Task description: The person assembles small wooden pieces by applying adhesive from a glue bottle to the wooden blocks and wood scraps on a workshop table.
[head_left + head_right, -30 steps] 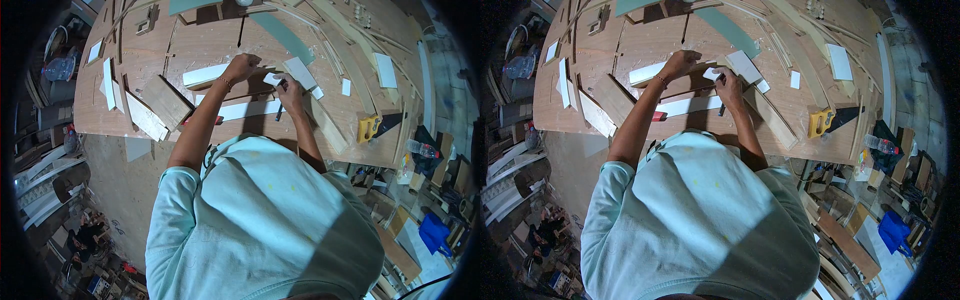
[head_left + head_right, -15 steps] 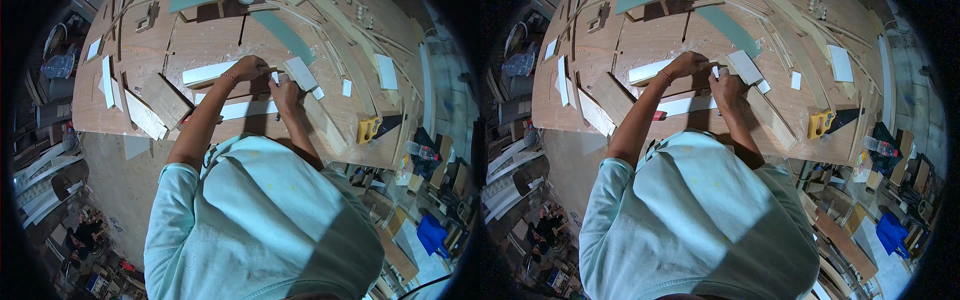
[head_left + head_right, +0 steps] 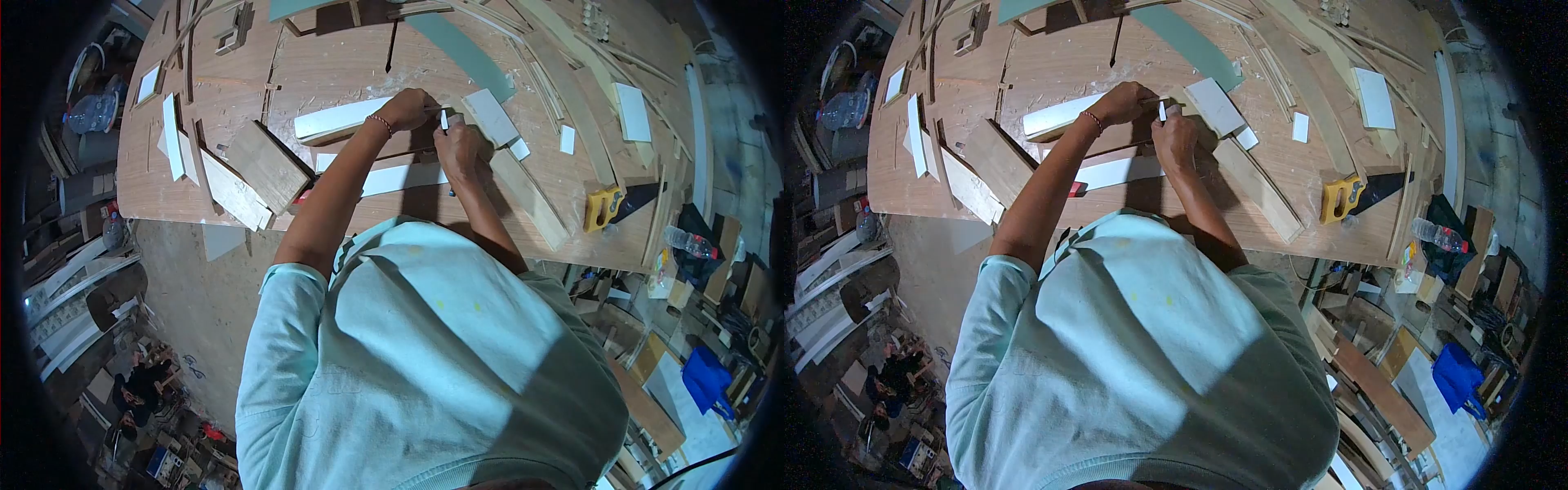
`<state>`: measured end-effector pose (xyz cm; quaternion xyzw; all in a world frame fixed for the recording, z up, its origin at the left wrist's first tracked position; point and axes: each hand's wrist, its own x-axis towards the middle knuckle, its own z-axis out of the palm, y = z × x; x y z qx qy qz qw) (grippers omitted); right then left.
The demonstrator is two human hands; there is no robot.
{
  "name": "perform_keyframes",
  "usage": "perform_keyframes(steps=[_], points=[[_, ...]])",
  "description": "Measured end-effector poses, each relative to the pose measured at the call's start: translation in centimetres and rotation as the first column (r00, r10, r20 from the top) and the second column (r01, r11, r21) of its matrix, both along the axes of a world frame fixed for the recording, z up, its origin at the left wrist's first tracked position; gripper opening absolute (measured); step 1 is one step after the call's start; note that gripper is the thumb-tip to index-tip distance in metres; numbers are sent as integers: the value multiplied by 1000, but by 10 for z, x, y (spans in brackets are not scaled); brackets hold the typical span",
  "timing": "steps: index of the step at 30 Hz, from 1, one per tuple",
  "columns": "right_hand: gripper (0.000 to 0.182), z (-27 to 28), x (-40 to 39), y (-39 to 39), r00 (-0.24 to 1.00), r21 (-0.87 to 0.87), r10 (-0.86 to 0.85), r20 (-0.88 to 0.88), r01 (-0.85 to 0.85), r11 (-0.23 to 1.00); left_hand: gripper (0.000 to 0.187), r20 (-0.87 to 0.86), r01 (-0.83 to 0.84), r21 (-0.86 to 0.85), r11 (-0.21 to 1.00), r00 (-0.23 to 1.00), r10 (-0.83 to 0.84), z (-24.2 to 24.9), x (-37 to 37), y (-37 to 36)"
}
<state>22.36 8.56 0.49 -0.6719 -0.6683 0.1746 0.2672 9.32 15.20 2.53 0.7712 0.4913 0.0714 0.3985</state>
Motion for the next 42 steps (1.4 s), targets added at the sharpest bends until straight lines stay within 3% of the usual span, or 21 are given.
perform_keyframes(steps=[19,30,34,36,40,42], points=[[16,1,0,4,1000,-42,-7,11,7,999,18,-4,-51,-56,997,999,50,4,2,-2],[30,10,8,-4,999,-97,-18,-39,14,995,20,9,42,-46,998,999,-41,12,-2,-1],[25,5,7,-7,999,-30,-25,-39,24,999,22,30,36,-56,998,999,-34,11,-4,1],[23,0,6,-6,999,-26,-31,-20,30,999,23,-1,54,15,998,999,-54,6,-3,1],[21,-12,5,-4,998,-2,-28,53,28,1000,23,-45,51,-26,998,998,-52,2,-2,3],[22,-11,6,-4,999,-68,11,44,-8,998,21,-79,50,-17,999,996,-51,7,-1,2]])
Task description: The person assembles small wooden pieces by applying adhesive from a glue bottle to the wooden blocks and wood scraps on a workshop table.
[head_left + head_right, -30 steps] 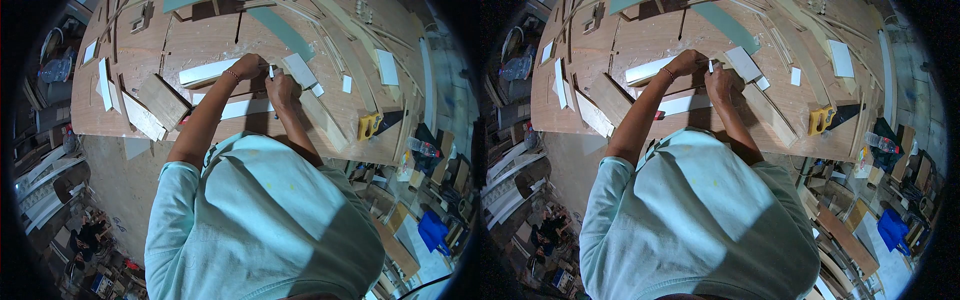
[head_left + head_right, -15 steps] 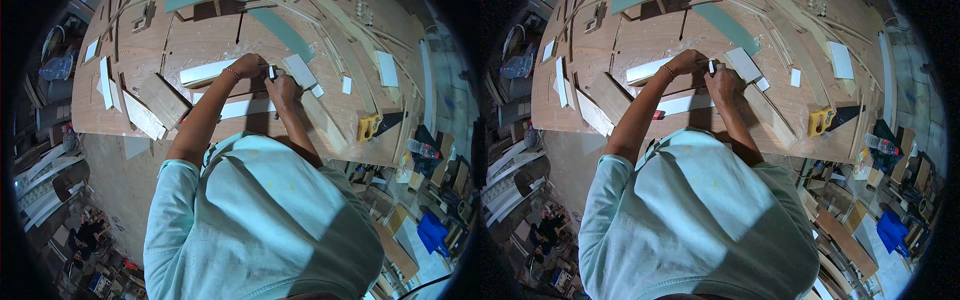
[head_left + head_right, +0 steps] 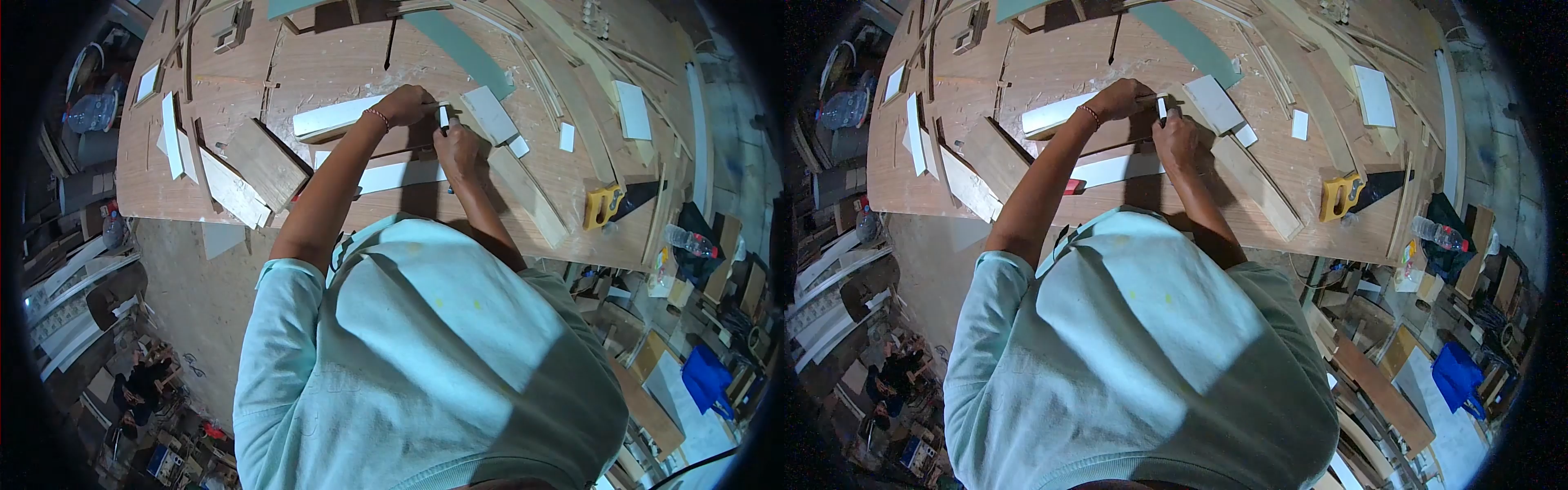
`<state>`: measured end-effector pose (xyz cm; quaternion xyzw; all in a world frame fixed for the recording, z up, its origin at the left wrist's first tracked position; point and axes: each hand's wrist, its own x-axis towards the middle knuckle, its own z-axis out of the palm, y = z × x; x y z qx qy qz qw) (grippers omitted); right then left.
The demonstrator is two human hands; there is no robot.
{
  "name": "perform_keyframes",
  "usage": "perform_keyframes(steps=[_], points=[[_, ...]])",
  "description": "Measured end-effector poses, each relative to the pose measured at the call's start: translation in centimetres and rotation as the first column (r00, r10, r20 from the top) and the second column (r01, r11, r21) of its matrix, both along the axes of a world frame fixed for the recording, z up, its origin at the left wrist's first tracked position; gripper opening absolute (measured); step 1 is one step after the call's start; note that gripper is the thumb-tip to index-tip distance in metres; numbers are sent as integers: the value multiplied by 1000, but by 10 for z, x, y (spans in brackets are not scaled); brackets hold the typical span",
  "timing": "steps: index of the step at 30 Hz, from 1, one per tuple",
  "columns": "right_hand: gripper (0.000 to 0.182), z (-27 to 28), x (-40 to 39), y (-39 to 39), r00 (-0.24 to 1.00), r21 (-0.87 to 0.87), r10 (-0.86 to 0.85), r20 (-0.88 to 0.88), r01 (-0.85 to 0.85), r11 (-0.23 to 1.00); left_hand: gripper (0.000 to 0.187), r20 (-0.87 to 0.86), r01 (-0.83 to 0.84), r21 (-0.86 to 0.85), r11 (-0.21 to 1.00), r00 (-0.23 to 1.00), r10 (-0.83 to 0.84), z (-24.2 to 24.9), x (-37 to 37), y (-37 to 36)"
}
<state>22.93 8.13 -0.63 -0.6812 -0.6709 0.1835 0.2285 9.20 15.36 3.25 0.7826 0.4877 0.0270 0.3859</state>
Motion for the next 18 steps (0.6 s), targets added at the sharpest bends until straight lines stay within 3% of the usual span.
perform_keyframes(steps=[7,18], points=[[22,0,-4,2,1000,-18,7,27,-6,1000,21,-52,14,31,999,999,-12,-19,-1,2],[18,1,-7,4,995,-9,-12,97,13,1000,25,62,-20,61,998,998,17,-19,-2,0]])
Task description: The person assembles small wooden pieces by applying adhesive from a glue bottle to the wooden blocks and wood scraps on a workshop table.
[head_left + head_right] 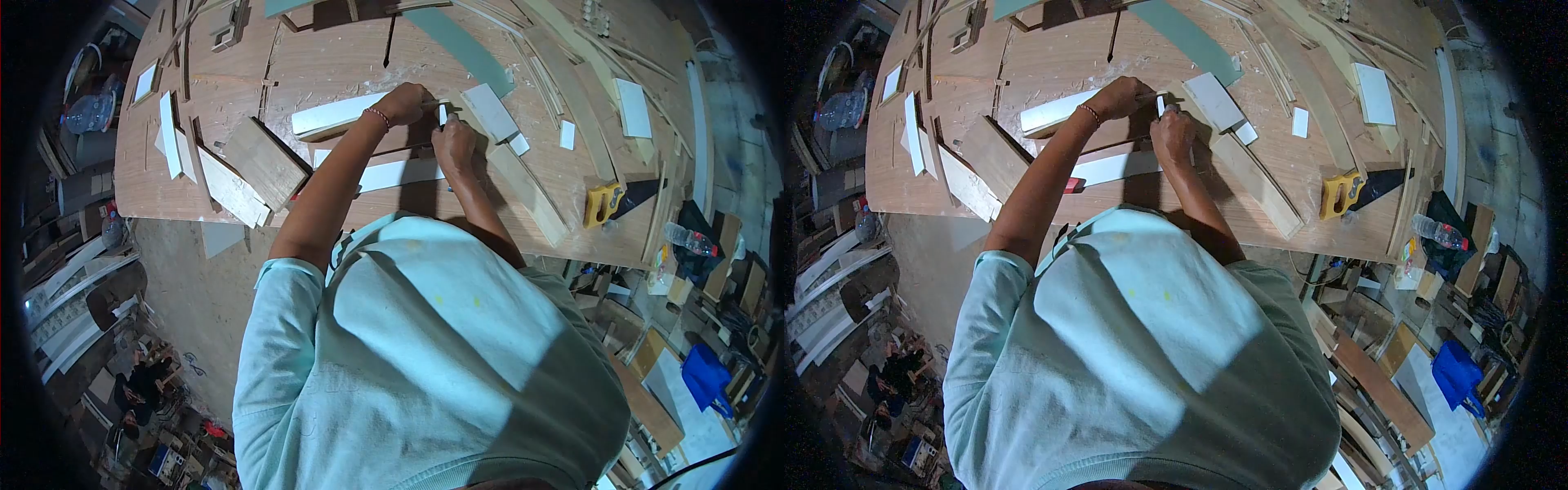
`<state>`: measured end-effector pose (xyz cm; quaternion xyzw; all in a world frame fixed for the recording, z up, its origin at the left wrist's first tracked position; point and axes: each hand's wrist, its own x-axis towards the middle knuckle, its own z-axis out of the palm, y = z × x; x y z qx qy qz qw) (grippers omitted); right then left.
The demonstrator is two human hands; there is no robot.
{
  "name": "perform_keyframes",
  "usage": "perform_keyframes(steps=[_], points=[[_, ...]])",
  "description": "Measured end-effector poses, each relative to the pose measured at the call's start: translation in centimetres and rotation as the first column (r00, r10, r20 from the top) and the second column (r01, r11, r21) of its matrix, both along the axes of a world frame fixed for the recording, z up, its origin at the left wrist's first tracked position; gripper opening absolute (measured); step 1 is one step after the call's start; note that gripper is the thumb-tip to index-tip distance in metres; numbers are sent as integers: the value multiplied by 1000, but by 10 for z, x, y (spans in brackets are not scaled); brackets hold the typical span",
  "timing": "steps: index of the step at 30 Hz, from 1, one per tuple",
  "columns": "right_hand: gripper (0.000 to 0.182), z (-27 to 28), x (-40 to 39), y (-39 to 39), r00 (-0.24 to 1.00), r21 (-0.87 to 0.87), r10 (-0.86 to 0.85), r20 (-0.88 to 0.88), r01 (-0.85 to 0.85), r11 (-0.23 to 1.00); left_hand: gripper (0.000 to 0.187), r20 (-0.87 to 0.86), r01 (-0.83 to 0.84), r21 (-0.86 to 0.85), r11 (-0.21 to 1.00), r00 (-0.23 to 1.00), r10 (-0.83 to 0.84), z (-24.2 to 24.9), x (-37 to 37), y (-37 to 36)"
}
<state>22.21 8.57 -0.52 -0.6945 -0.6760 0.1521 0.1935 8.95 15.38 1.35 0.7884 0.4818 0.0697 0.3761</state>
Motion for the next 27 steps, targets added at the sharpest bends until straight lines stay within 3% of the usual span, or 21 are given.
perform_keyframes(steps=[10,22,27], points=[[14,0,-1,-1,999,24,6,37,-7,1000,22,-20,18,-8,1000,1000,-18,3,0,0],[15,11,-1,0,1000,-90,-11,16,12,996,19,8,-36,-46,998,999,36,4,1,-1],[14,7,1,-1,1000,-33,22,-18,-23,999,19,-72,-4,-92,996,997,-2,13,3,1]])
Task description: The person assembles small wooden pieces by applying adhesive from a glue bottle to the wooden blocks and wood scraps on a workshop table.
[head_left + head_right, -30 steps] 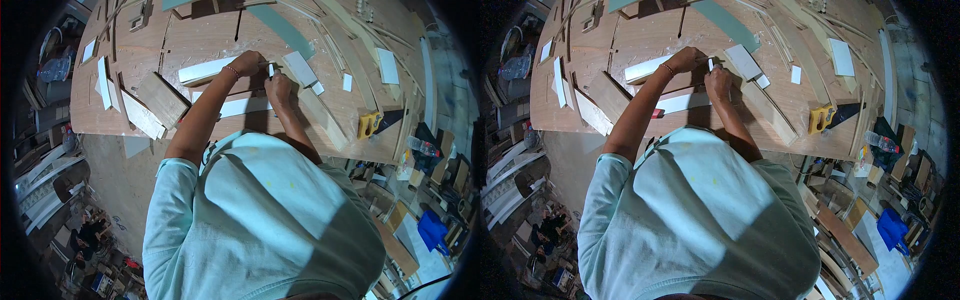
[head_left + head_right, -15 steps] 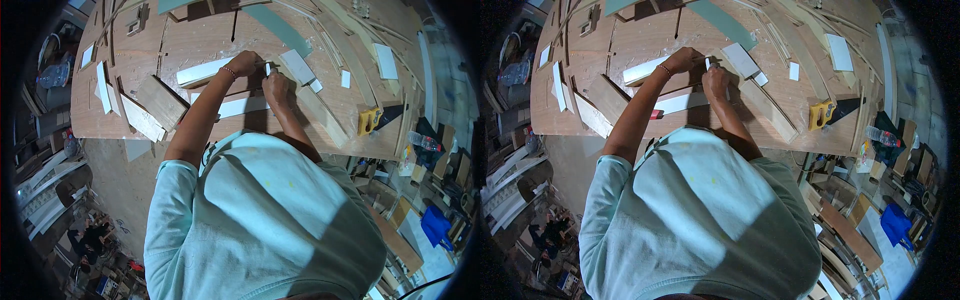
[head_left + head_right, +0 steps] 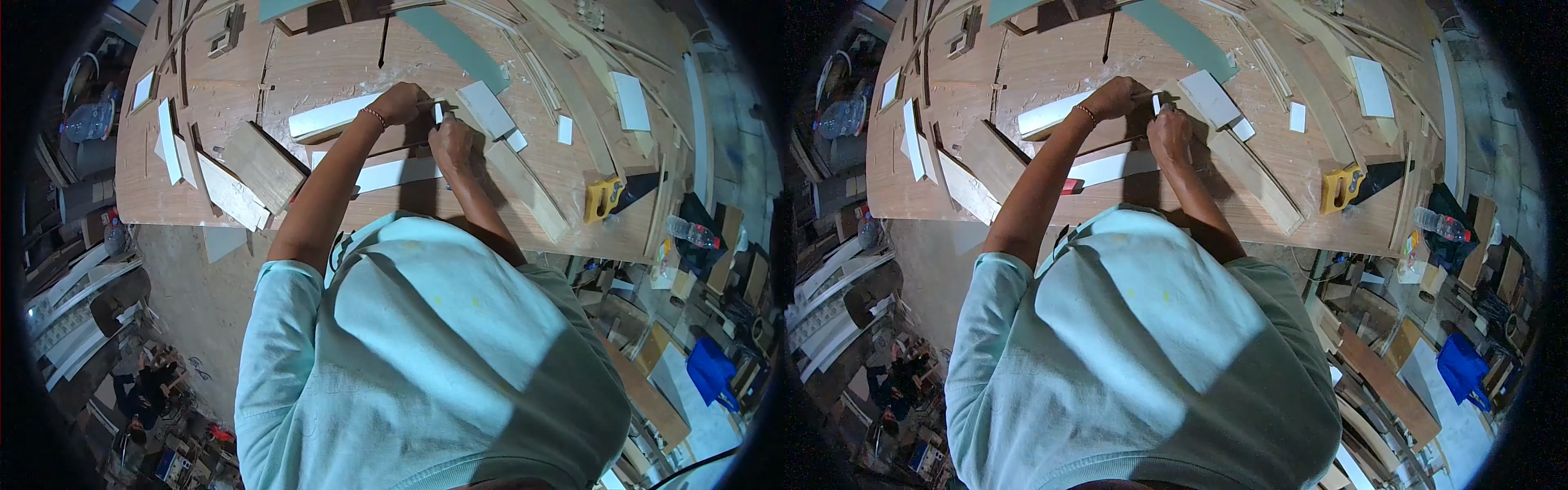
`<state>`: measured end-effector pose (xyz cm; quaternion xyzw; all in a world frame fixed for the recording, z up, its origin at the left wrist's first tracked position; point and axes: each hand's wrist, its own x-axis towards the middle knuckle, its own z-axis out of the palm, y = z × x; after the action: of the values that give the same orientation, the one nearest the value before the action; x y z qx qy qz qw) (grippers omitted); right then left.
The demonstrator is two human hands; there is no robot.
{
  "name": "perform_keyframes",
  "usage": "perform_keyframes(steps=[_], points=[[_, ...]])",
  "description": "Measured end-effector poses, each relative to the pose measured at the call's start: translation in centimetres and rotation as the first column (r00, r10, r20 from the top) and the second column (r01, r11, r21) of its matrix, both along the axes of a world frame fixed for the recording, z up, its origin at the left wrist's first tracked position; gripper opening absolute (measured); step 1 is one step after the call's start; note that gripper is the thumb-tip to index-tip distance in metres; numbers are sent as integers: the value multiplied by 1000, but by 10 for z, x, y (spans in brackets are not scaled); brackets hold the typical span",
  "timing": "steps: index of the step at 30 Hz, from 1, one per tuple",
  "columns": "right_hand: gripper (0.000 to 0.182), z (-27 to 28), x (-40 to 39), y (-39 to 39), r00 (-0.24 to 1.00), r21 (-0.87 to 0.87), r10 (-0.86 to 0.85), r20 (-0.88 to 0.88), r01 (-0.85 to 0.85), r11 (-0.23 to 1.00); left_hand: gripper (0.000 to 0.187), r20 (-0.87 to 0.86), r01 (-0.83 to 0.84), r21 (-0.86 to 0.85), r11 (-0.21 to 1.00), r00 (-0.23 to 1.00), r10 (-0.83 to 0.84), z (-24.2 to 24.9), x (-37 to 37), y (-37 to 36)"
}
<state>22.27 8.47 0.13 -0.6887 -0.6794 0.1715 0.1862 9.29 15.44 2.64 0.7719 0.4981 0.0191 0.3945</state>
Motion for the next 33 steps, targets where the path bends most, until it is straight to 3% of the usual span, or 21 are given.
perform_keyframes(steps=[10,12,29,33], points=[[12,-9,-1,4,999,38,-11,-43,12,999,17,35,-10,33,999,999,9,4,-1,-3],[11,-9,-1,5,999,-20,-35,-38,34,999,17,40,18,77,997,999,-21,1,-1,-2],[9,-5,-2,4,998,-8,-26,-66,25,1000,17,7,-13,4,1000,1000,13,2,1,0],[17,3,1,1,998,-15,-24,-65,23,1000,30,9,23,43,999,1000,-24,0,-2,-2]])
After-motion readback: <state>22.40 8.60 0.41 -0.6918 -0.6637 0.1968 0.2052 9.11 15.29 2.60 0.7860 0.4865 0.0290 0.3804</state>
